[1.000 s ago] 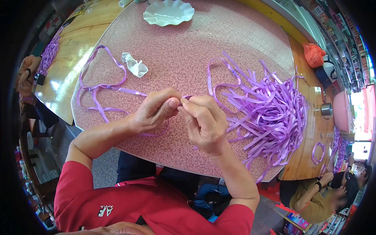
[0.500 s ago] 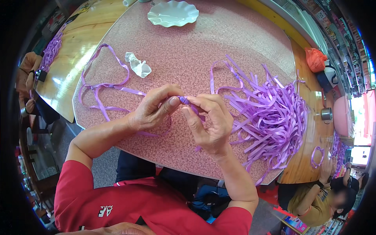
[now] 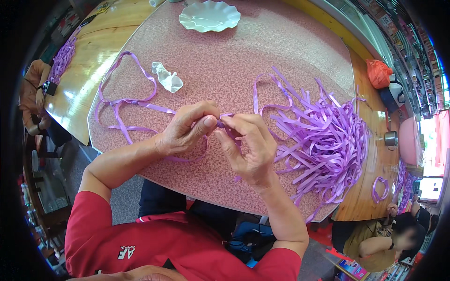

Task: Manually knotting or tying individual purple plastic strips.

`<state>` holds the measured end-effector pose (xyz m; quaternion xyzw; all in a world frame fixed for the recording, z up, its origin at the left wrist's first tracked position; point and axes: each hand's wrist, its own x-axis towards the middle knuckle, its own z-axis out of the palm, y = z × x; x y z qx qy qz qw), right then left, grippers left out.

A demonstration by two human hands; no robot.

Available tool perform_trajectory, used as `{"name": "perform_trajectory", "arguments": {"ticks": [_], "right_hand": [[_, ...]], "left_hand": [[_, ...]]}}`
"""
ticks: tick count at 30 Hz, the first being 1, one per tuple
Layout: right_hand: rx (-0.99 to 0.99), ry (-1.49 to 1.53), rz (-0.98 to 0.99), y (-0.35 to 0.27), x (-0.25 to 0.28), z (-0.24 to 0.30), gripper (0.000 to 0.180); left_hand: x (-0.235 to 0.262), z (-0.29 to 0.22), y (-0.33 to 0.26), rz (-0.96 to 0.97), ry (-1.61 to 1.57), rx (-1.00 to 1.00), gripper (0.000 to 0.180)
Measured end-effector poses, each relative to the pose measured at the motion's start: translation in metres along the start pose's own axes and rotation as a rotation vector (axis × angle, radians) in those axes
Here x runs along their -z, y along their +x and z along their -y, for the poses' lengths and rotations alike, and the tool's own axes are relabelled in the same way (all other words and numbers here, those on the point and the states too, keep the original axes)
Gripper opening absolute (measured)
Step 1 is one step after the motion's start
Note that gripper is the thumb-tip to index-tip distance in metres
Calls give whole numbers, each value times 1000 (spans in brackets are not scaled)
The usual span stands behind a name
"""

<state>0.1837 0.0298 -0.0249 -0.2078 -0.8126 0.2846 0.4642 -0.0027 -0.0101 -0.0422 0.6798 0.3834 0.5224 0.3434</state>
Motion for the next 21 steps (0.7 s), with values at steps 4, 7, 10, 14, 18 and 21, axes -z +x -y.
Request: {"name": "perform_trajectory", "arguments": {"ticks": [4, 7, 10, 14, 18, 21], "right_hand": [[116, -89, 20, 0, 1, -3, 16], [-4, 39, -6, -6, 0, -7, 13], [-62, 111, 22, -4, 0, -4, 12], [-217, 226, 62, -3, 1, 1, 12], [-273, 280, 13, -1, -3, 8, 13], [-144, 176, 5, -2, -2, 3, 14]], "left_hand": [[-1, 0, -2, 6, 6, -13, 25], [-2, -1, -2, -30, 30, 23, 26], [-1, 1, 1, -20, 54, -133, 21], [5, 1, 2, 1, 306, -263, 18], [5, 0, 1, 1, 273, -207, 18], [5, 0, -2, 18, 261, -156, 18]]}}
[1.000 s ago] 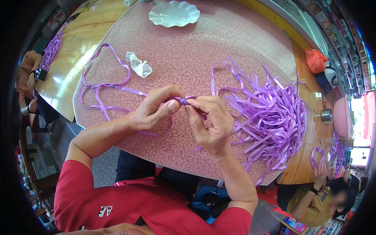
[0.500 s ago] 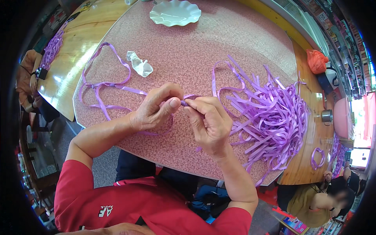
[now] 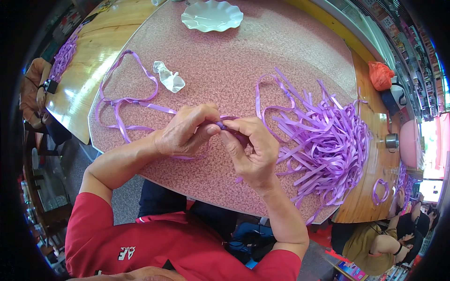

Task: Manually knotting or tying individual purple plastic strips.

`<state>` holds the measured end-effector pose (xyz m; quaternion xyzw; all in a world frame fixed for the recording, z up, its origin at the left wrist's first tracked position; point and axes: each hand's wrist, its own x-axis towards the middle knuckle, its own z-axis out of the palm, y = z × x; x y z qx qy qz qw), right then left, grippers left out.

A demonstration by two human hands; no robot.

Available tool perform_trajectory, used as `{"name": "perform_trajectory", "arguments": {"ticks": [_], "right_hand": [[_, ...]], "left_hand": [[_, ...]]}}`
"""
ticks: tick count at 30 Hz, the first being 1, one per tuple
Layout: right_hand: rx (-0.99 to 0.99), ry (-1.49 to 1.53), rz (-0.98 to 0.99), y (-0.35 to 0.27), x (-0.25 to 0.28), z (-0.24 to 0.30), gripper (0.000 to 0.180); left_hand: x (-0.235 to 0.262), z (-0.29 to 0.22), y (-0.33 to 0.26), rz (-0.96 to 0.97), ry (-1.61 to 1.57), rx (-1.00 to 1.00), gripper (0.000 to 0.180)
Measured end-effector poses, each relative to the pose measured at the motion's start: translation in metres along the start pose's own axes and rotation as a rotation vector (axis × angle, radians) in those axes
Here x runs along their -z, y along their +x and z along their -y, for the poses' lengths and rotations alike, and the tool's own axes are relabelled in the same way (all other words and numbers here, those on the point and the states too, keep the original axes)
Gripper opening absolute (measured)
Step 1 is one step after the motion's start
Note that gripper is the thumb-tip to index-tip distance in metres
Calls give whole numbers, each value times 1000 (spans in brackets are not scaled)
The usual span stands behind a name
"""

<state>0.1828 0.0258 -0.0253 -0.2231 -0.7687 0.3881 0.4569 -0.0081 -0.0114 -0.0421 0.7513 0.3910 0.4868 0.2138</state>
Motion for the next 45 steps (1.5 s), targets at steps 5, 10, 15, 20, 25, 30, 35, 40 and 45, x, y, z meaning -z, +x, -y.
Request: {"name": "perform_trajectory", "arguments": {"ticks": [5, 10, 15, 20, 25, 30, 35, 40, 45], "right_hand": [[86, -94, -30, 1, 3, -2, 17], [155, -203, -26, 1, 1, 3, 14], [304, -275, -70, -1, 0, 3, 11], [256, -172, -3, 3, 8, 1, 13], [168, -145, -33, 0, 2, 0, 14], [270, -162, -44, 3, 2, -3, 15], [138, -91, -74, -4, 2, -5, 16], [89, -86, -95, -3, 2, -4, 17], [117, -81, -35, -3, 2, -4, 13]], "left_hand": [[0, -3, 4, 9, 23, -24, 16], [-3, -1, 2, 26, 33, -50, 13], [-11, -10, 0, 6, -346, 136, 27], [0, -19, 3, 173, -586, 375, 34], [-6, -17, 1, 156, -756, 481, 31], [-5, -19, 2, 114, -568, 398, 31], [-4, -13, 0, 123, -550, 312, 36], [-5, -10, -2, 91, -448, 269, 33], [-9, -1, -3, 31, -233, 62, 25]]}}
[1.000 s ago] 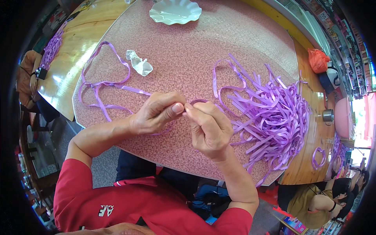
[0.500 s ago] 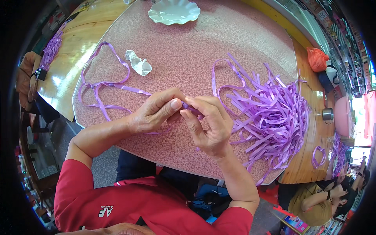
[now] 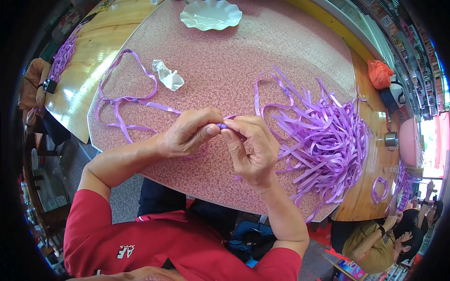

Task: Manually knotting or tying individual purple plastic strips.

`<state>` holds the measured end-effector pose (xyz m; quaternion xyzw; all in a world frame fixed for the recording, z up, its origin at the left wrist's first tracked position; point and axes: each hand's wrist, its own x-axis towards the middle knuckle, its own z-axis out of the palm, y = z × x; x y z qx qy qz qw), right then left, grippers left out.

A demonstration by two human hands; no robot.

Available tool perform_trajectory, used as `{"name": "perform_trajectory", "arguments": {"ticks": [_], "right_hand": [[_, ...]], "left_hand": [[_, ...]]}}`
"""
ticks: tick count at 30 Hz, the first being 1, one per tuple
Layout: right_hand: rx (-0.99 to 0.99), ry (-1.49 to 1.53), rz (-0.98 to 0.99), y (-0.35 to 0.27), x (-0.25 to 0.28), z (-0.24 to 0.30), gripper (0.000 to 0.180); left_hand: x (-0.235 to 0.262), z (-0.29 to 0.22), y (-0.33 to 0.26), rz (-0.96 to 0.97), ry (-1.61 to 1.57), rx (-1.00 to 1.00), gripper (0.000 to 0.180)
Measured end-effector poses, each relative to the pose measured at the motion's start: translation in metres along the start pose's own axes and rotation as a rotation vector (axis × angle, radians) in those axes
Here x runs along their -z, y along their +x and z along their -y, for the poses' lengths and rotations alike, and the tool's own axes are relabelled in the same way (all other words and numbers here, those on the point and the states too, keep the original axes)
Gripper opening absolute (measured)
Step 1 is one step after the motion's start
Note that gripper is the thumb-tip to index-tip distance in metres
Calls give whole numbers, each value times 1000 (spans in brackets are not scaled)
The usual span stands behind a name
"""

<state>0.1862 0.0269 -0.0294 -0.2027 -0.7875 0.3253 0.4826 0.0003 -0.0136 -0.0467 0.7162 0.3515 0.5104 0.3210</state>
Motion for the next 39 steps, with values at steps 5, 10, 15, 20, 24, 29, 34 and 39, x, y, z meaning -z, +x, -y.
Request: {"name": "perform_trajectory", "arguments": {"ticks": [5, 10, 15, 20, 24, 29, 34, 39], "right_hand": [[19, -7, 22, 1, 1, 2, 12], [70, 2, 21, 0, 2, 0, 11], [1, 24, 27, -3, 0, 1, 10], [-111, 118, 0, -3, -7, 1, 9], [-329, 333, -35, -4, -4, 0, 12], [-480, 461, -41, -1, -1, 3, 14], [-574, 534, -10, 1, -2, 8, 14], [-694, 743, -41, 1, 1, 7, 15]], "left_hand": [[1, -1, 0, 15, 18, -15, 27], [-2, -16, 0, 77, -323, 293, 32], [-3, -15, 0, 54, -292, 234, 35], [-5, -8, 2, 31, -232, 264, 36], [-3, -13, 5, -12, -139, 306, 31], [-6, -5, 2, -132, 8, 78, 28], [0, -1, 5, -115, 151, -131, 33], [3, -5, 7, -117, 139, -107, 29]]}}
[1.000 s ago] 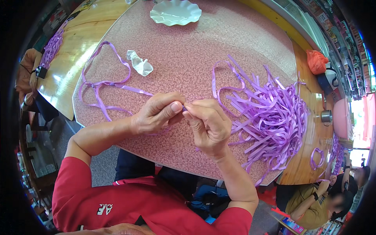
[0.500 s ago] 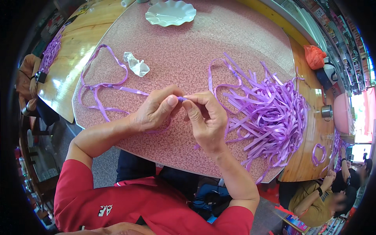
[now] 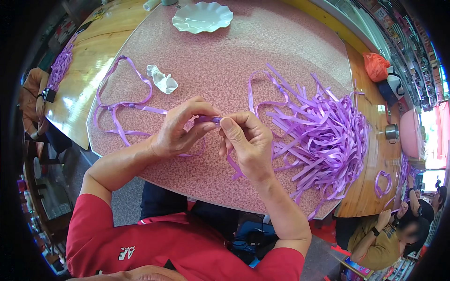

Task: Manually knotting or tying individual purple plastic strips.

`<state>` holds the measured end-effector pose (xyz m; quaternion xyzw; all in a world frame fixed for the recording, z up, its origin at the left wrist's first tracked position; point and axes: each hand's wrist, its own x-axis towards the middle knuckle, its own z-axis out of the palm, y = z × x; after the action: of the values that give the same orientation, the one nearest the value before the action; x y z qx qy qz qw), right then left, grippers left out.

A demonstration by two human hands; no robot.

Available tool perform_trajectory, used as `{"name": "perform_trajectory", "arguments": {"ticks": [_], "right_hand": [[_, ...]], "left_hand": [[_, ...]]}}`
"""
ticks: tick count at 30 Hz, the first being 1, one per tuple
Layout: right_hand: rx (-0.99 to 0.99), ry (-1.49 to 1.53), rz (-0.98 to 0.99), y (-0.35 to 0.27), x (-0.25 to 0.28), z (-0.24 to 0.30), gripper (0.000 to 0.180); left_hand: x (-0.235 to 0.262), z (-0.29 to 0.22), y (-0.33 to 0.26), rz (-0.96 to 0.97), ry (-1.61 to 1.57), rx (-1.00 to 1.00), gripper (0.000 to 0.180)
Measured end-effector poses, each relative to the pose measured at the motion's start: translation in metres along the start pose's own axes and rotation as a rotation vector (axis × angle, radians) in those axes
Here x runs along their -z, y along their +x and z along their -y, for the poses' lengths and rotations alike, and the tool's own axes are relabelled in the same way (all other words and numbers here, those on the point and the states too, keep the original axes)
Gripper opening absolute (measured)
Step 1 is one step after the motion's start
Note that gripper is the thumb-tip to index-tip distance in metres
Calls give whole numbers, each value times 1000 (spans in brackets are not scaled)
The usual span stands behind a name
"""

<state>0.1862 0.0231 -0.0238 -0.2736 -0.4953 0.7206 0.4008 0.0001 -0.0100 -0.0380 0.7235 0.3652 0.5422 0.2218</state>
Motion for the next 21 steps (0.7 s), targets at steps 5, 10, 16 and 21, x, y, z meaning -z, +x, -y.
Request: {"name": "perform_trajectory", "arguments": {"ticks": [5, 10, 16, 21], "right_hand": [[-51, 83, 18, 1, 1, -1, 15], [-80, 142, 57, 1, 4, -3, 15], [100, -68, -38, 1, -3, -9, 14], [-112, 132, -3, 1, 5, -7, 14]], "left_hand": [[0, 1, 0, 1, -13, 7, 28], [-2, 6, -4, -7, -30, 8, 24], [-7, 4, -2, -72, 115, -104, 20], [-6, 7, 1, -53, 170, -171, 23]]}}
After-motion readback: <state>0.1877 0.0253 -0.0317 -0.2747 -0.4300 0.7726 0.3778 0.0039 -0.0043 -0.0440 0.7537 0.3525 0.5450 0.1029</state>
